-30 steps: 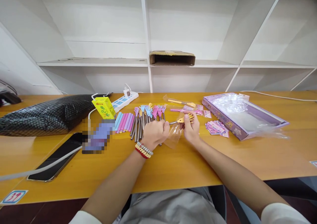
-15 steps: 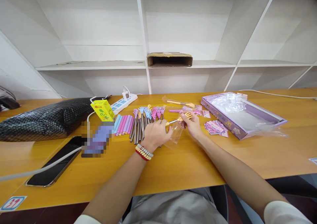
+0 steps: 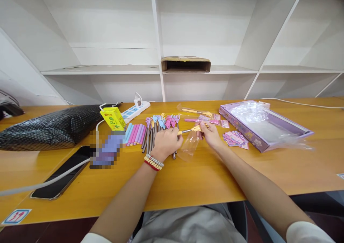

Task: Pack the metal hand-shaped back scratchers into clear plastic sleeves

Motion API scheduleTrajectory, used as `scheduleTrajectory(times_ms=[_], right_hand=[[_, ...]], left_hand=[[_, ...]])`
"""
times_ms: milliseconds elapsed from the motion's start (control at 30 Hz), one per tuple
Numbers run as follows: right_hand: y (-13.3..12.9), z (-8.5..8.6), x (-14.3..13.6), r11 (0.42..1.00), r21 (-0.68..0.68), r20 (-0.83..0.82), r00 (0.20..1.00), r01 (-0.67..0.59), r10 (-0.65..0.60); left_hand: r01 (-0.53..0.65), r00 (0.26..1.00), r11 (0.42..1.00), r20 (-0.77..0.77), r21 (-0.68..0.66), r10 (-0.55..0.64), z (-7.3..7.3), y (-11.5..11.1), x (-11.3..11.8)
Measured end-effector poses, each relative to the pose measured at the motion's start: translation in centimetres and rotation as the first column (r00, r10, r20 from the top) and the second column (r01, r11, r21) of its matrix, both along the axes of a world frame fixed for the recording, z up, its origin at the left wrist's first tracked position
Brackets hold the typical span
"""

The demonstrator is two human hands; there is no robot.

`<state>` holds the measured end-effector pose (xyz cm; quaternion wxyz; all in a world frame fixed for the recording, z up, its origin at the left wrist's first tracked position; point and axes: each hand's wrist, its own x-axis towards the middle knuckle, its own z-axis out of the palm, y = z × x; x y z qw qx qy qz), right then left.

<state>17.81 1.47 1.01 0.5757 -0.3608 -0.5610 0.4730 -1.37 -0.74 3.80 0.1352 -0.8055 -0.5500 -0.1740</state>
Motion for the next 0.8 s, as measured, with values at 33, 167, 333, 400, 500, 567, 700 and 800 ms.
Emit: scheduleTrajectory(times_ms=[33, 167, 333, 400, 500, 567, 700, 800], right_hand=[[0.0, 0.1, 0.2, 1.000, 0.016, 0.010, 1.000, 0.005, -0.005], [0.1, 0.5, 0.6, 0.999, 0.037, 0.041, 0.998, 0.039, -0.041], [0.2, 1.0, 1.6, 0.987, 0.105, 0.015, 0.993, 0.119, -0.121], [0.4, 1.4, 2.3, 0.973, 0.140, -0.018, 0.983, 0.184, -0.184], [0.6, 2.2, 3.8, 0.942, 0.180, -0.086, 0.958, 0.284, -0.273], [0.8, 2.7, 4.8, 0.921, 0.198, -0.128, 0.940, 0.337, -0.316], [1.2, 3.5, 7.0, 0.869, 0.214, -0.209, 0.890, 0.447, -0.406], [1.3, 4.1, 8.7, 0.818, 0.230, -0.291, 0.840, 0.527, -0.459]], left_hand=[[-0.002, 1.000, 1.000, -0.008, -0.012, 0.002, 0.1, 0.0, 0.0], [-0.015, 1.000, 0.999, -0.023, -0.039, 0.014, 0.5, 0.2, 0.1], [-0.067, 0.997, 0.997, -0.045, -0.041, 0.065, 0.9, 0.7, -0.9], [-0.099, 0.994, 0.995, -0.047, -0.025, 0.098, 1.2, 1.0, -1.8], [-0.155, 0.987, 0.988, -0.046, -0.001, 0.155, 1.7, 1.4, -3.3], [-0.187, 0.981, 0.982, -0.044, 0.012, 0.188, 1.9, 1.7, -4.4], [-0.261, 0.964, 0.964, -0.026, 0.057, 0.263, 1.9, 2.4, -6.4], [-0.309, 0.951, 0.947, -0.002, 0.085, 0.310, 1.6, 3.1, -8.0]])
